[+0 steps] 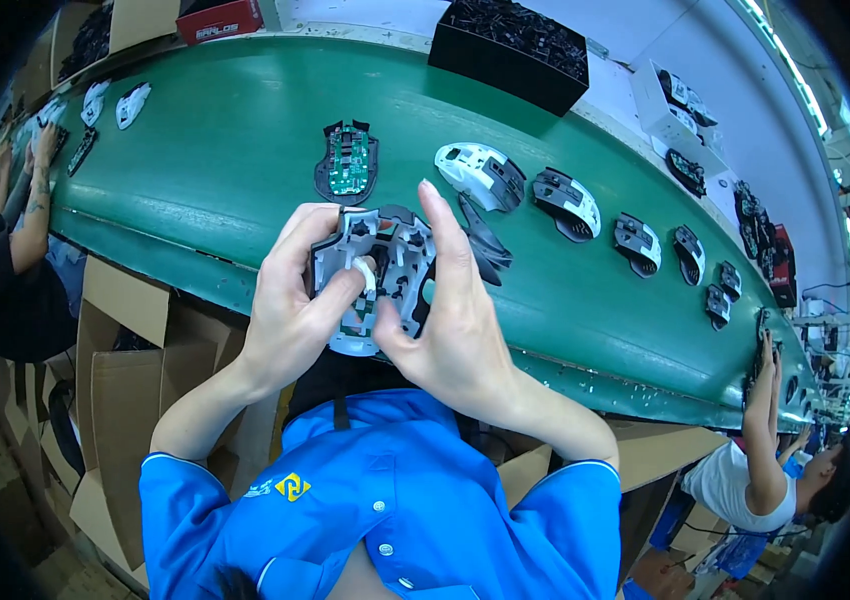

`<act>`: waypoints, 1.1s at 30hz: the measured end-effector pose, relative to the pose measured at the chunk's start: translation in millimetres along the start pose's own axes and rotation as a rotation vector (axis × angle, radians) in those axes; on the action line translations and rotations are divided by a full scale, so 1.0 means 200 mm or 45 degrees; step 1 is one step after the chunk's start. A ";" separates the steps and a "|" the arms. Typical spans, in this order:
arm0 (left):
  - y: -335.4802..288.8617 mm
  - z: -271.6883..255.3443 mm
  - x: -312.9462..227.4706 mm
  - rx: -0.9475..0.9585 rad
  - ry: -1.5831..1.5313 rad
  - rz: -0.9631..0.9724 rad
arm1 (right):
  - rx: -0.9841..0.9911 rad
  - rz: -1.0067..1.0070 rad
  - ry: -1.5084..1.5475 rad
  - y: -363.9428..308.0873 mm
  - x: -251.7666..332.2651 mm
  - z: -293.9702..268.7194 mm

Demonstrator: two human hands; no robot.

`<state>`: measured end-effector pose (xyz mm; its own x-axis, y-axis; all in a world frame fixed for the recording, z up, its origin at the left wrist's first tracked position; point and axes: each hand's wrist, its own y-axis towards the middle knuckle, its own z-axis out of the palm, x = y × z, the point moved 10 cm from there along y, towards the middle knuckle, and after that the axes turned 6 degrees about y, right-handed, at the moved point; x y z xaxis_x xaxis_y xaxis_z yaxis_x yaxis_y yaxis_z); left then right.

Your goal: The person assembles computer mouse covers by hand, taking small components and side panels from containers and inserting them into the mouse shells before placing the assembled covers on the conveyor belt.

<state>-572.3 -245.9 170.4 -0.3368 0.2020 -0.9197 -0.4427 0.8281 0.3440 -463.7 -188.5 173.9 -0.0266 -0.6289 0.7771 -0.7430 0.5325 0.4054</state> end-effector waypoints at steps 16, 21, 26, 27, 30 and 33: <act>-0.09 0.01 -0.09 0.060 0.204 0.135 | -0.294 -0.210 0.149 -0.04 0.10 -0.10; -0.12 -0.02 -0.10 0.002 0.261 0.186 | -0.308 -0.205 0.173 -0.05 0.10 -0.08; -0.12 -0.02 -0.12 -0.054 0.329 0.298 | -0.348 -0.241 0.299 -0.04 0.08 -0.06; -0.10 -0.01 -0.11 -0.028 0.321 0.262 | -0.373 -0.255 0.250 -0.03 0.09 -0.07; -0.06 0.03 -0.07 0.263 0.267 0.055 | -0.066 -0.037 0.389 0.06 0.05 -0.12; -0.04 -0.04 -0.05 0.524 -0.300 -0.391 | 0.192 0.358 0.388 0.04 -0.16 -0.43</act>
<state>-572.1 -259.6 179.3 -0.0277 -0.0085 -0.9996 -0.1143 0.9934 -0.0053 -411.4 -115.2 193.1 -0.0601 -0.2636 0.9627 -0.8249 0.5562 0.1008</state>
